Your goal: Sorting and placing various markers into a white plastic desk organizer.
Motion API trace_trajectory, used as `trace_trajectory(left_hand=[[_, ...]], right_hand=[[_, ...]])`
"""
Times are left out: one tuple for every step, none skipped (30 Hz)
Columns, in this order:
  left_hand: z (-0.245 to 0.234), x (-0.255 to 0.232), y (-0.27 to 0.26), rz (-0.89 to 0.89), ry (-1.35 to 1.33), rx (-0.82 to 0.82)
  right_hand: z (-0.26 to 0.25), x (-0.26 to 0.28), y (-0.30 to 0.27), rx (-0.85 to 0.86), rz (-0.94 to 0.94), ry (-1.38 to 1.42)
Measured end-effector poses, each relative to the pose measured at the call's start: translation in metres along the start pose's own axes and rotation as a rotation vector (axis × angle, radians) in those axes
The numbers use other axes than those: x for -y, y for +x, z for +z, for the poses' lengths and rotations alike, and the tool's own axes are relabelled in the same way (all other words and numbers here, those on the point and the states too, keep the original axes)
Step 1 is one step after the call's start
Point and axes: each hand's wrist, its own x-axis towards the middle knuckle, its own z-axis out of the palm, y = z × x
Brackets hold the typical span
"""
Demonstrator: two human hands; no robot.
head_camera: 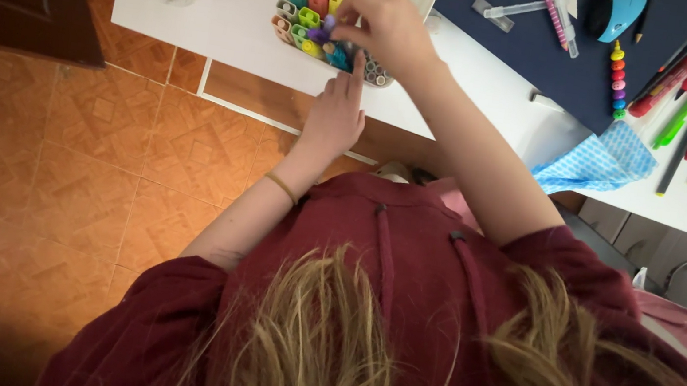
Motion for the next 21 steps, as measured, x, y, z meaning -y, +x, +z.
trace_trajectory(left_hand=[[0.001, 0.0, 0.0, 0.0, 0.002, 0.0], [0.001, 0.0, 0.0, -0.003, 0.05, -0.028], [0.002, 0.001, 0.0, -0.007, 0.098, -0.055], [0.001, 0.001, -0.001, -0.008, 0.098, -0.054], [0.0, 0.001, -0.001, -0.009, 0.073, -0.053], [-0.001, 0.001, -0.001, -0.009, 0.047, -0.052], [0.0, 0.002, -0.002, -0.005, 0.048, -0.05], [0.001, 0.002, -0.001, -0.017, 0.048, -0.032], [0.002, 0.001, 0.0, -0.024, 0.047, -0.012], [0.001, 0.0, -0.001, -0.014, 0.046, -0.008], [-0.001, -0.002, 0.0, -0.024, 0.059, 0.003], [-0.003, -0.003, 0.001, -0.034, 0.071, 0.014], [-0.006, -0.004, 0.001, -0.022, 0.07, 0.018], [-0.01, -0.004, 0.001, -0.019, 0.058, 0.024], [-0.014, -0.005, 0.002, -0.017, 0.046, 0.027], [-0.016, -0.005, 0.002, -0.006, 0.044, 0.029], [-0.018, -0.006, 0.001, -0.006, 0.046, 0.021], [-0.019, -0.006, 0.001, -0.006, 0.048, 0.013], [-0.017, -0.005, 0.001, 0.002, 0.046, 0.013], [-0.015, -0.004, 0.001, 0.001, 0.041, 0.003], [-0.014, -0.003, 0.001, -0.003, 0.037, -0.006]], right_hand=[[0.004, -0.001, -0.001, -0.001, -0.001, 0.001], [0.008, -0.003, -0.002, -0.034, 0.015, -0.02], [0.013, -0.004, -0.003, -0.065, 0.032, -0.041], [0.01, 0.0, -0.004, -0.064, 0.031, -0.039], [0.006, 0.003, -0.005, -0.064, 0.032, 0.005], [0.003, 0.007, -0.006, -0.064, 0.033, 0.049], [-0.001, 0.009, -0.008, -0.066, 0.036, 0.048], [-0.005, 0.011, -0.011, -0.075, 0.067, 0.022], [-0.011, 0.012, -0.016, -0.087, 0.103, -0.006], [-0.019, 0.013, -0.021, -0.093, 0.111, -0.009], [-0.027, 0.014, -0.026, -0.141, 0.076, -0.014], [-0.036, 0.015, -0.031, -0.188, 0.04, -0.018], [-0.04, 0.004, -0.046, -0.194, 0.05, -0.024], [-0.045, -0.008, -0.062, -0.311, 0.137, -0.07], [-0.051, -0.019, -0.076, -0.427, 0.221, -0.117], [-0.06, -0.03, -0.097, -0.432, 0.228, -0.124], [-0.068, -0.04, -0.118, -0.608, 0.367, -0.164], [-0.076, -0.049, -0.139, -0.783, 0.507, -0.204], [-0.085, -0.051, -0.153, -0.788, 0.509, -0.21], [-0.094, -0.052, -0.166, -0.853, 0.581, -0.271], [-0.103, -0.053, -0.179, -0.915, 0.653, -0.33]])
